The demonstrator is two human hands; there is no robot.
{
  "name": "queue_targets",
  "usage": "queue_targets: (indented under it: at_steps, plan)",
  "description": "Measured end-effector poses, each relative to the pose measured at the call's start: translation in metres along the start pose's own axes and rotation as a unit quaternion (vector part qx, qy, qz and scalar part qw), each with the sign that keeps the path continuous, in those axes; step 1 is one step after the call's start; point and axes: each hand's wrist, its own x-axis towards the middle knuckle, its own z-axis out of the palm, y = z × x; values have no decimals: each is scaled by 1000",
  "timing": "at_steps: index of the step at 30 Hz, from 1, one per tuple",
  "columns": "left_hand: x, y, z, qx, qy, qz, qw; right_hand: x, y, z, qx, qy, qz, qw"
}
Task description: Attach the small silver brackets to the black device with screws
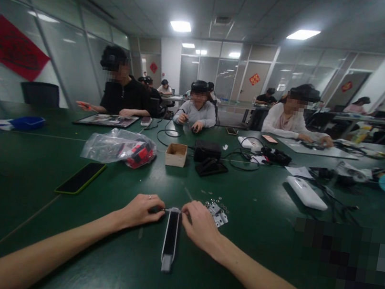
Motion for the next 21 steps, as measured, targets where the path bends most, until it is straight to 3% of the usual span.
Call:
queue_targets:
  at_steps: [21]
  plan:
    - [0,1,0,-26,12,-10,1000,-2,5,4,5,25,-20,999]
